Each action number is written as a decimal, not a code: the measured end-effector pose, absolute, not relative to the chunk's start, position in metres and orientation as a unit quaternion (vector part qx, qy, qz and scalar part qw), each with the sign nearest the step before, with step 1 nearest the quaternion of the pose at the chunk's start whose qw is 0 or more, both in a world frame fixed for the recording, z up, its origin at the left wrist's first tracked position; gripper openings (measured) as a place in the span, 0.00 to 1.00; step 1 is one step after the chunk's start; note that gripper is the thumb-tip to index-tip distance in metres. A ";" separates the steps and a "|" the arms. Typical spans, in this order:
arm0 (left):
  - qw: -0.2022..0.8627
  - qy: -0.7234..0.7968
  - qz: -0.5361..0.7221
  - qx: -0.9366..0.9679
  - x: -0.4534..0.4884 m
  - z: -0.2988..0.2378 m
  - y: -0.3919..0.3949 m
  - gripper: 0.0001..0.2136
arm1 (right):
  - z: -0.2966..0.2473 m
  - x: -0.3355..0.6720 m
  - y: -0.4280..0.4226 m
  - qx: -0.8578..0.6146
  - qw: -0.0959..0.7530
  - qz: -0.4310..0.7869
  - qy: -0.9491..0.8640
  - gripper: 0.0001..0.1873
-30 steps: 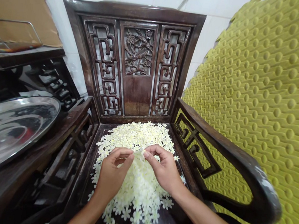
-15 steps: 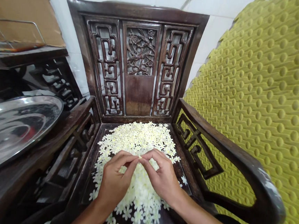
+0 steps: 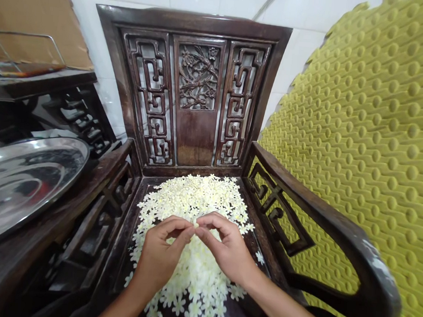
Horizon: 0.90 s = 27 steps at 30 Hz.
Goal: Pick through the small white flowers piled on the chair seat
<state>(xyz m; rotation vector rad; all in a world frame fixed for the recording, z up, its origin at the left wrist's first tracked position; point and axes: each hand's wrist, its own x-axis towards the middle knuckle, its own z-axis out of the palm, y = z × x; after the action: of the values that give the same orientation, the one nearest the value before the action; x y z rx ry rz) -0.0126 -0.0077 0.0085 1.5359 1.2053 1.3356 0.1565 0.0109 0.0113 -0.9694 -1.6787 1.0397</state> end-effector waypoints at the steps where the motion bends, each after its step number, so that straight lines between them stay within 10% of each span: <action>1: 0.382 0.473 0.525 0.596 -0.013 0.009 -0.008 0.06 | 0.011 0.156 0.011 -0.391 0.454 0.431 -0.675 0.06; 27: 0.415 0.525 0.516 0.535 -0.011 0.005 -0.005 0.11 | 0.014 0.163 0.020 -0.449 0.493 0.489 -0.562 0.14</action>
<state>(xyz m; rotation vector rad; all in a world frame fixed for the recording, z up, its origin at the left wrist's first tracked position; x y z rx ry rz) -0.0109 -0.0050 0.0046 1.3431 1.3193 1.2954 0.1626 0.0204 0.0141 -1.0888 -1.3630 1.1859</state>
